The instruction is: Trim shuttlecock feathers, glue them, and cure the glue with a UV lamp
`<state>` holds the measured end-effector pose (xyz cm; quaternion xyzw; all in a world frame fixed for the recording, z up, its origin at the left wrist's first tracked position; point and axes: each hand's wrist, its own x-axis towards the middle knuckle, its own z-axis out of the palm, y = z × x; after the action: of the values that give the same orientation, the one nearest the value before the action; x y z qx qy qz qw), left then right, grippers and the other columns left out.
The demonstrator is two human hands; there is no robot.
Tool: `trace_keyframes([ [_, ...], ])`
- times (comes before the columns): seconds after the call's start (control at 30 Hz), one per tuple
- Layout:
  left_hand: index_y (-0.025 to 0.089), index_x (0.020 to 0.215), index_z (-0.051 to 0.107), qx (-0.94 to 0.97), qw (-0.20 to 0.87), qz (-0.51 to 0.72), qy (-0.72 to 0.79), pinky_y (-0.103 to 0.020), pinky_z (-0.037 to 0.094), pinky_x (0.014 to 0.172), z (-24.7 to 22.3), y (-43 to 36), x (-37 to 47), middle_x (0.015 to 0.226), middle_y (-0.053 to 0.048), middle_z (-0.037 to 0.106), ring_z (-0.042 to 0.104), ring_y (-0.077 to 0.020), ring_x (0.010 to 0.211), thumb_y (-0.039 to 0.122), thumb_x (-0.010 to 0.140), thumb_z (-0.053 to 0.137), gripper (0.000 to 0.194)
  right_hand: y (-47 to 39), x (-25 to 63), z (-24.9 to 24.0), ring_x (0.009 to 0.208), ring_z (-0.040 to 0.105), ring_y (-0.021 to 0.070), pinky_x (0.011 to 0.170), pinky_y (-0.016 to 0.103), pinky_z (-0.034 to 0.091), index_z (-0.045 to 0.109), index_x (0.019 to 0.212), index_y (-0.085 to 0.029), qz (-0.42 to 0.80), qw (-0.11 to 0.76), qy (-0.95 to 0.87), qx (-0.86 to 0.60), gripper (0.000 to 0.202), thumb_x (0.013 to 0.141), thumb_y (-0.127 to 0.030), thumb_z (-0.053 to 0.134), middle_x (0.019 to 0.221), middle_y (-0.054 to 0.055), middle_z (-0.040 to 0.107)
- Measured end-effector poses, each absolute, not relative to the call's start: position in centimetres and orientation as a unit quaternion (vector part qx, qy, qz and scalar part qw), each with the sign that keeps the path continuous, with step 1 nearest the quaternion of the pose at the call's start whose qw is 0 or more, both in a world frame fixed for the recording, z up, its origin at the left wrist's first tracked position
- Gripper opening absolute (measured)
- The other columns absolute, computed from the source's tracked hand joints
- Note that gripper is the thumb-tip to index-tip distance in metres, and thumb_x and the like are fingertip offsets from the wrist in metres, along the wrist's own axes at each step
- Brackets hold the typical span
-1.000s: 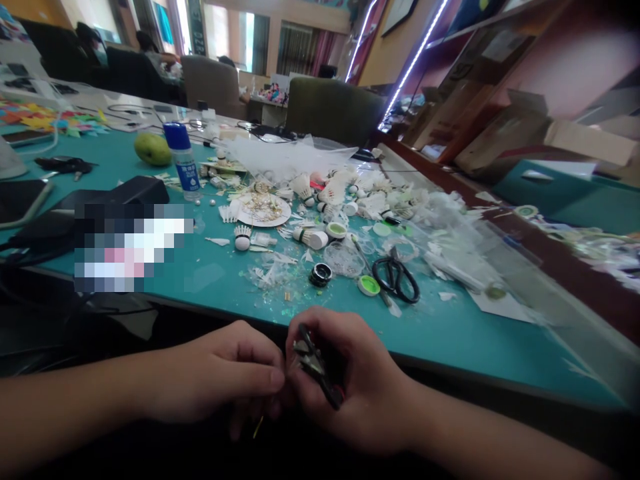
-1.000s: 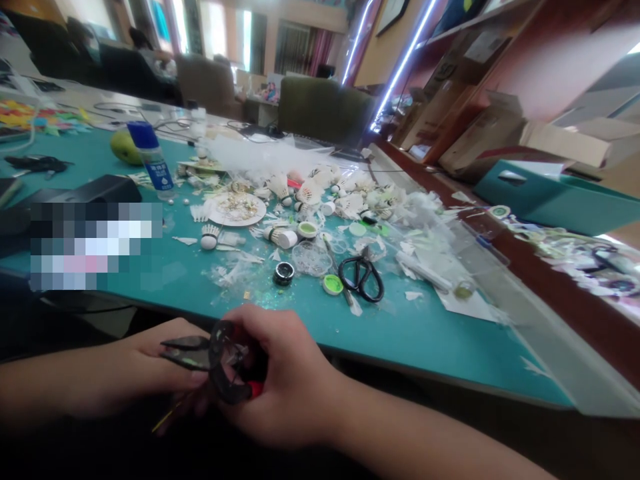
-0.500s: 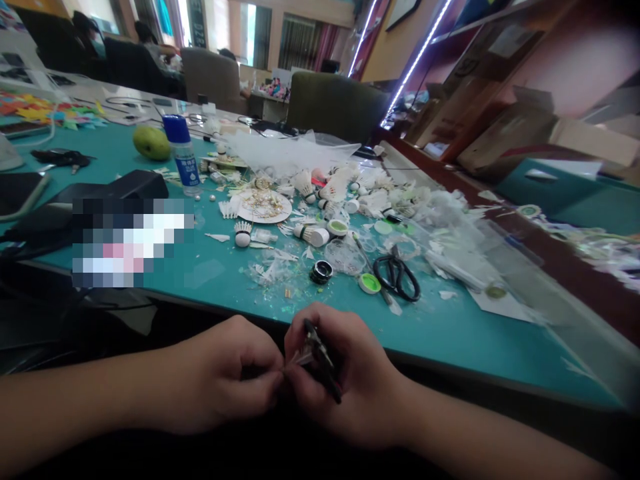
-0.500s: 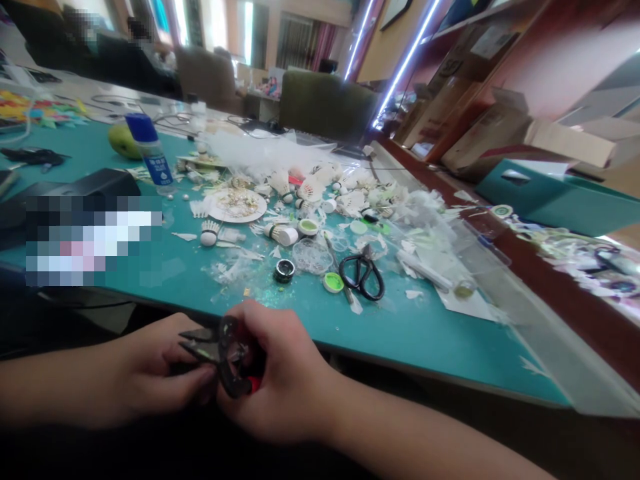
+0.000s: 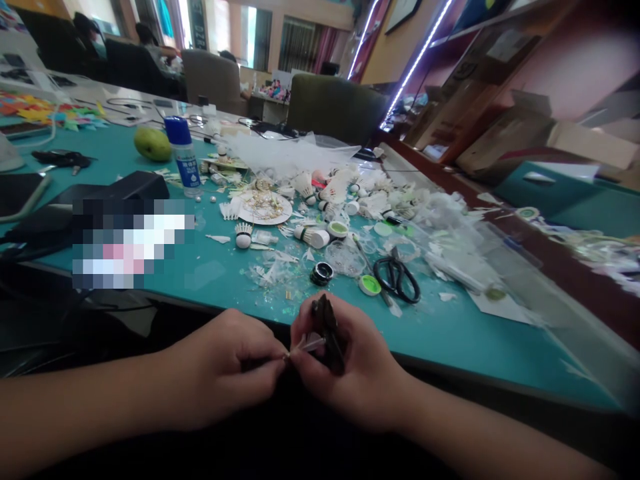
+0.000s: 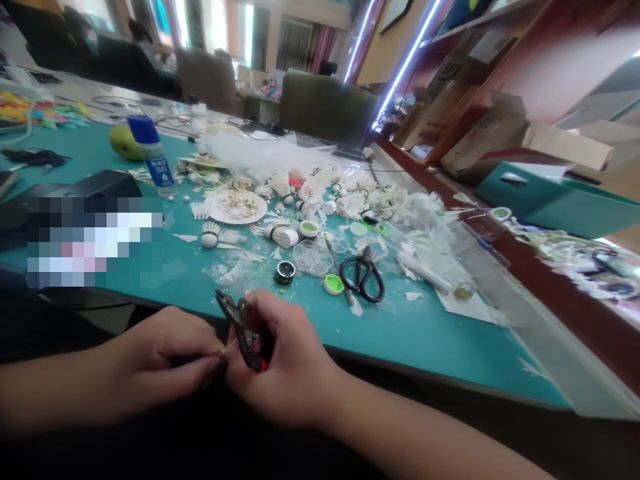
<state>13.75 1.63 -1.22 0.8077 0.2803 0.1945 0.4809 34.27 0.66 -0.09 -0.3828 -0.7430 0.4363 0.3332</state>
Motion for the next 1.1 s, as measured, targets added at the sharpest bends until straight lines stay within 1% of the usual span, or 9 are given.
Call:
trace_keyframes([
  [0.13, 0.016, 0.068, 0.062, 0.774, 0.505, 0.22, 0.314, -0.022, 0.034, 0.054, -1.2, 1.5, 13.8, 0.061, 0.002, 0.051, 0.046, -0.011, 0.057, 0.032, 0.096, 0.05, 0.034, 0.8, 34.5, 0.0, 0.064, 0.055, 0.0132, 0.057, 0.025, 0.046, 0.05, 0.085, -0.019, 0.452, 0.324, -0.745, -0.369, 0.013, 0.08, -0.017, 0.062, 0.078, 0.002, 0.06],
  [0.23, 0.016, 0.071, 0.064, 0.75, 0.522, 0.237, 0.33, -0.022, 0.035, 0.056, -0.8, 1.4, 13.7, 0.062, 0.003, 0.053, 0.049, -0.011, 0.059, 0.031, 0.093, 0.053, 0.029, 1.0, 35.1, 0.9, 0.068, 0.055, 0.0131, 0.061, 0.025, 0.047, 0.053, 0.093, -0.019, 0.427, 0.34, -0.755, -0.364, 0.015, 0.082, -0.019, 0.064, 0.08, 0.001, 0.058],
  [0.37, 0.017, 0.079, 0.068, 0.699, 0.585, 0.221, 0.347, -0.02, 0.034, 0.052, 0.7, 1.3, 13.3, 0.059, 0.005, 0.052, 0.045, -0.0097, 0.055, 0.036, 0.093, 0.056, 0.026, 1.3, 36.5, 2.4, 0.073, 0.055, 0.0134, 0.065, 0.024, 0.048, 0.053, 0.102, -0.023, 0.331, 0.391, -0.768, -0.385, 0.019, 0.087, -0.02, 0.064, 0.085, 0.0, 0.058],
  [0.43, 0.017, 0.081, 0.068, 0.694, 0.598, 0.219, 0.336, -0.02, 0.035, 0.052, 1.5, 1.4, 13.1, 0.06, 0.005, 0.055, 0.046, -0.0095, 0.055, 0.037, 0.094, 0.055, 0.027, 1.6, 37.2, 2.7, 0.075, 0.056, 0.0143, 0.067, 0.025, 0.048, 0.052, 0.106, -0.025, 0.266, 0.397, -0.782, -0.401, 0.021, 0.088, -0.02, 0.063, 0.087, 0.0, 0.059],
  [0.53, 0.018, 0.081, 0.069, 0.697, 0.588, 0.248, 0.327, -0.02, 0.037, 0.055, 2.2, 1.8, 12.7, 0.064, 0.003, 0.062, 0.052, -0.0103, 0.059, 0.036, 0.095, 0.055, 0.026, 2.5, 37.8, 2.7, 0.08, 0.057, 0.0171, 0.073, 0.03, 0.048, 0.052, 0.108, -0.023, 0.152, 0.38, -0.815, -0.411, 0.028, 0.084, -0.018, 0.065, 0.09, 0.003, 0.059],
  [0.67, 0.018, 0.081, 0.068, 0.692, 0.578, 0.279, 0.33, -0.021, 0.038, 0.056, 2.6, 2.4, 12.3, 0.064, 0.003, 0.06, 0.052, -0.011, 0.06, 0.036, 0.094, 0.055, 0.026, 3.6, 38.0, 2.1, 0.085, 0.059, 0.0211, 0.076, 0.034, 0.05, 0.051, 0.109, -0.022, 0.057, 0.326, -0.872, -0.361, 0.036, 0.076, -0.011, 0.062, 0.095, 0.006, 0.061],
  [0.8, 0.017, 0.076, 0.064, 0.729, 0.552, 0.268, 0.304, -0.021, 0.038, 0.057, 2.9, 3.3, 12.2, 0.065, 0.003, 0.056, 0.052, -0.0116, 0.06, 0.033, 0.094, 0.053, 0.026, 4.0, 37.8, 1.4, 0.089, 0.061, 0.0233, 0.078, 0.036, 0.051, 0.051, 0.111, -0.021, 0.038, 0.293, -0.903, -0.31, 0.038, 0.075, -0.01, 0.057, 0.098, 0.008, 0.064],
  [1.0, 0.017, 0.078, 0.066, 0.791, 0.516, 0.223, 0.24, -0.021, 0.037, 0.061, 2.8, 5.0, 12.8, 0.069, 0.003, 0.056, 0.051, -0.0116, 0.065, 0.029, 0.095, 0.052, 0.025, 4.4, 38.0, 0.5, 0.088, 0.061, 0.0226, 0.077, 0.035, 0.05, 0.051, 0.113, -0.021, 0.051, 0.29, -0.898, -0.327, 0.042, 0.074, -0.016, 0.067, 0.098, 0.008, 0.064],
  [1.1, 0.016, 0.078, 0.067, 0.794, 0.521, 0.215, 0.227, -0.021, 0.038, 0.063, 2.6, 5.4, 13.0, 0.071, 0.002, 0.058, 0.052, -0.0116, 0.067, 0.026, 0.093, 0.054, 0.022, 4.6, 38.1, 0.2, 0.084, 0.061, 0.0207, 0.074, 0.032, 0.049, 0.051, 0.112, -0.021, 0.057, 0.293, -0.9, -0.318, 0.043, 0.073, -0.018, 0.069, 0.096, 0.006, 0.063],
])
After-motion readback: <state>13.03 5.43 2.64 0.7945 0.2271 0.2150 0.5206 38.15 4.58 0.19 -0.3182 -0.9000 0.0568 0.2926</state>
